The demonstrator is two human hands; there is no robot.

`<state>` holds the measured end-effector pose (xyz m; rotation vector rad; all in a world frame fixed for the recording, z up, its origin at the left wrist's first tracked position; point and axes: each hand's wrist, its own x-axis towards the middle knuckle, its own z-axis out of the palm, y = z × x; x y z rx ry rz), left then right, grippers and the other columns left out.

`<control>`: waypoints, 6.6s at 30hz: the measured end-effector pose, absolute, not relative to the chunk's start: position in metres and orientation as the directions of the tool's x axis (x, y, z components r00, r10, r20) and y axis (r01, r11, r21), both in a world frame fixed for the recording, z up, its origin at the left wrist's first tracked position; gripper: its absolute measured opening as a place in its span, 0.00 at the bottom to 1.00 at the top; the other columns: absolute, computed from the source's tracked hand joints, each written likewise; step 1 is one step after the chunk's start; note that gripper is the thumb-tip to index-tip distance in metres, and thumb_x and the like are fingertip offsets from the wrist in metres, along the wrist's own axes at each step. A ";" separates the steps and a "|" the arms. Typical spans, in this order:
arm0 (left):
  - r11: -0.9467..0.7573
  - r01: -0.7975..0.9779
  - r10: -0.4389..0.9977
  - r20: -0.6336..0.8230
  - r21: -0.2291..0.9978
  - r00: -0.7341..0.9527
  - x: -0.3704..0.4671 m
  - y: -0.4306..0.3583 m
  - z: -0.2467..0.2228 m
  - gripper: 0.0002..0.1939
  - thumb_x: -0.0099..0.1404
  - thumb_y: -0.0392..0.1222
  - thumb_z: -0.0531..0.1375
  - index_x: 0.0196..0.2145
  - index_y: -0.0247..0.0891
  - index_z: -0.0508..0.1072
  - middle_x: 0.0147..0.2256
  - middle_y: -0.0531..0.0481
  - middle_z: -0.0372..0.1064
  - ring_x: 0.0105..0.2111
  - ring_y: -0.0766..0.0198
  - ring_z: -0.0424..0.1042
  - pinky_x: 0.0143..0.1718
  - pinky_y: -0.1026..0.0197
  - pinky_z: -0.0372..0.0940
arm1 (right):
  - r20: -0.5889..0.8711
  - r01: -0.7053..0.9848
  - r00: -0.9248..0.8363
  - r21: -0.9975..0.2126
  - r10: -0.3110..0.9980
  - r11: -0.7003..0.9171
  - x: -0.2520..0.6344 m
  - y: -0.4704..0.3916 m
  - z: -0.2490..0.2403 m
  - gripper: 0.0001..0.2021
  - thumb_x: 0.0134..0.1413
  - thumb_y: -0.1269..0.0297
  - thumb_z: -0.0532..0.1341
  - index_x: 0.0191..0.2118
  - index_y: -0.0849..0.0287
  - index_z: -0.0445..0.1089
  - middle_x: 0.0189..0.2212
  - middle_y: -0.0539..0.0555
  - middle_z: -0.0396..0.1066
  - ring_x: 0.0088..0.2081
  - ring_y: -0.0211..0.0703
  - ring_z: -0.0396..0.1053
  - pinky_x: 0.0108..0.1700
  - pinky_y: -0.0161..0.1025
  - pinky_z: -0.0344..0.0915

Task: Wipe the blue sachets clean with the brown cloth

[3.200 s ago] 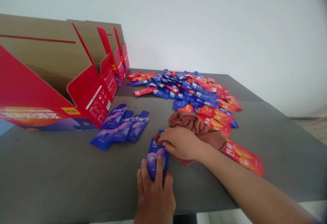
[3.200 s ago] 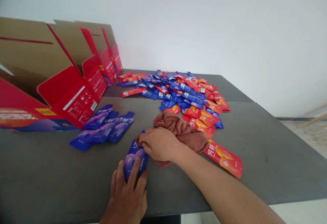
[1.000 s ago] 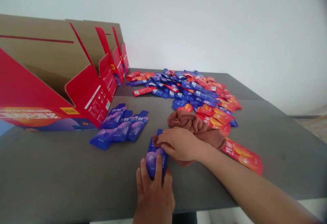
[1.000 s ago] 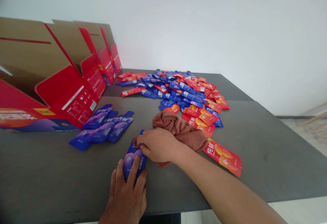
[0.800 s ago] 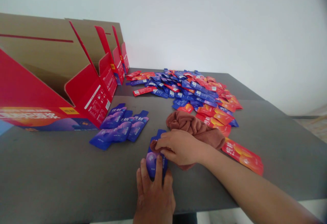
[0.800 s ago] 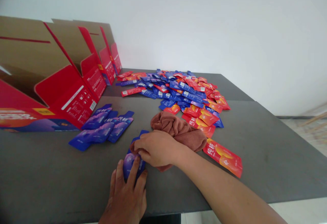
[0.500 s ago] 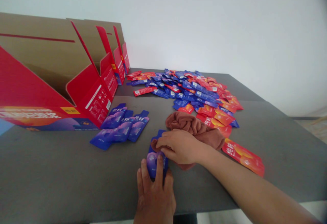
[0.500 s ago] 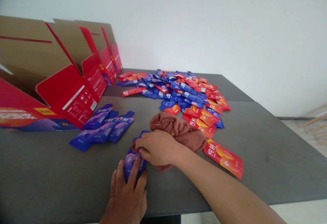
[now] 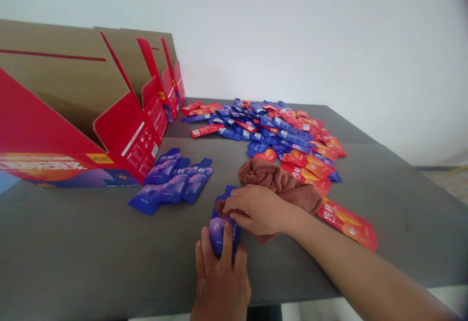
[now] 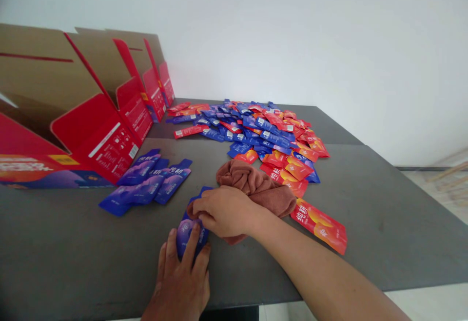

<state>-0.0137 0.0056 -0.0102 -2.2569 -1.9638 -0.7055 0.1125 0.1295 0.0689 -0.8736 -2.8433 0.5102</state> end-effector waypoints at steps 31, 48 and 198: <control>-0.184 0.961 0.923 0.373 0.208 0.096 -0.016 0.006 -0.013 0.19 0.51 0.43 0.63 0.43 0.47 0.73 0.52 0.48 0.66 0.56 0.36 0.54 0.53 0.38 0.56 | 0.019 0.434 -0.878 -0.389 0.479 0.812 0.111 0.127 0.072 0.12 0.56 0.68 0.53 0.42 0.57 0.70 0.36 0.52 0.70 0.39 0.40 0.67 0.41 0.37 0.58; -0.184 0.969 0.931 0.347 0.167 0.117 -0.015 0.005 -0.010 0.14 0.52 0.44 0.63 0.39 0.45 0.75 0.54 0.48 0.63 0.57 0.37 0.53 0.53 0.37 0.57 | 0.009 0.597 -0.776 -0.311 0.630 0.740 0.114 0.134 0.067 0.12 0.57 0.67 0.51 0.43 0.56 0.70 0.37 0.53 0.70 0.39 0.42 0.67 0.41 0.37 0.58; -0.189 0.973 0.926 0.355 0.133 0.132 -0.014 0.006 -0.018 0.17 0.50 0.45 0.65 0.40 0.44 0.74 0.55 0.49 0.60 0.57 0.34 0.50 0.54 0.37 0.55 | 0.097 0.579 -0.746 -0.392 0.659 0.714 0.118 0.130 0.057 0.11 0.55 0.70 0.54 0.41 0.57 0.71 0.36 0.52 0.71 0.38 0.40 0.67 0.38 0.35 0.58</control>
